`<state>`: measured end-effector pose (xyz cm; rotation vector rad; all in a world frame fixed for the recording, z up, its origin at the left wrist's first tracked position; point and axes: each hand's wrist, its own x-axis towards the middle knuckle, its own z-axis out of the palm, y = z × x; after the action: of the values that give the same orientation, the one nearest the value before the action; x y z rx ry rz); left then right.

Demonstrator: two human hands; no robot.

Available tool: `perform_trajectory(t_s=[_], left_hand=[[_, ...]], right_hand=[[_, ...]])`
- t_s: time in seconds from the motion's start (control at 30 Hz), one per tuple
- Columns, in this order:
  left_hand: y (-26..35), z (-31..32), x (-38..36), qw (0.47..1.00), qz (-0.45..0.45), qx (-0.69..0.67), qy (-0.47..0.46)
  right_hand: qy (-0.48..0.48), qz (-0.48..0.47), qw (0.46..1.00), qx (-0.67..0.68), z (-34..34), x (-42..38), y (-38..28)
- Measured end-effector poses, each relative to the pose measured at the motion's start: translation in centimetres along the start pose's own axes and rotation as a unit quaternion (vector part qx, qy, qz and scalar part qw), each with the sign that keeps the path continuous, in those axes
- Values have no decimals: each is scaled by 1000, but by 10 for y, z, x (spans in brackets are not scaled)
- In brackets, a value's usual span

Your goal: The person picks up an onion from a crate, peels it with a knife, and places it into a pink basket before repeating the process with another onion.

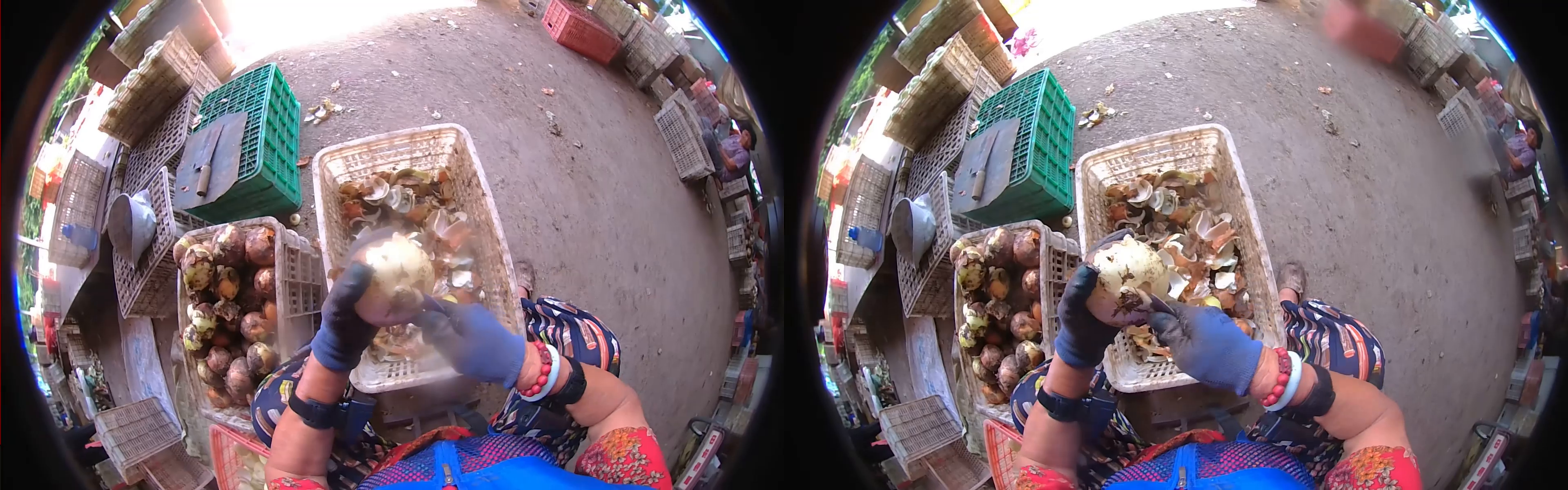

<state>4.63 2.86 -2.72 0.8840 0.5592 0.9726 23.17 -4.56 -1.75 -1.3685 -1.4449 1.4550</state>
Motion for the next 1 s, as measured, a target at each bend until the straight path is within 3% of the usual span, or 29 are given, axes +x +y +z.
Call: perform_trajectory(t_s=[0.03,0.1,0.13,0.17,0.23,0.3,0.4,0.43,0.5,0.6,0.67,0.73,0.8,0.83,0.87,0.9,0.93,1.0], left_hand=[[1,1,1,999,-35,16,29],[-10,-11,1,995,68,48,-64],[-12,-16,-2,996,58,20,-61],[-13,-18,-3,997,48,-8,-57],[-6,-9,0,983,-96,-151,41],[-11,-1,-3,991,-40,-85,97],[-15,2,-6,992,-8,-26,120],[-21,-7,-6,993,-4,25,114],[-21,-13,-6,993,-10,34,116],[-18,-14,-5,988,-24,-72,137],[-24,-19,-4,982,-12,-111,155],[-38,-35,-4,984,62,21,164],[-8,-22,-3,983,9,-130,131],[-8,-24,-8,993,40,46,101],[-3,-21,-11,969,80,219,86],[0,-14,-11,996,15,11,83],[4,-6,-10,976,-53,-197,74],[0,1,-9,987,-53,-126,80]], right_hand=[[-5,-1,1000,1,5,0,5],[-30,28,996,75,7,-1,8],[-43,43,992,112,7,0,8],[-77,115,979,151,3,0,-5],[-137,254,930,226,-11,1,-41],[-78,229,920,308,8,1,-35],[-62,102,955,273,27,1,-14],[-70,6,983,167,29,5,5],[-35,-86,996,18,32,12,8],[61,-75,984,-152,29,23,-1],[86,-72,940,-322,29,24,-7],[98,-172,916,-349,20,23,-6],[82,-270,893,-350,5,24,-12],[126,-355,868,-322,3,25,-15],[154,-349,883,-273,4,28,-22],[185,-338,896,-222,8,31,-31],[194,-347,894,-208,9,35,-30],[211,-364,889,-180,11,42,-30]])
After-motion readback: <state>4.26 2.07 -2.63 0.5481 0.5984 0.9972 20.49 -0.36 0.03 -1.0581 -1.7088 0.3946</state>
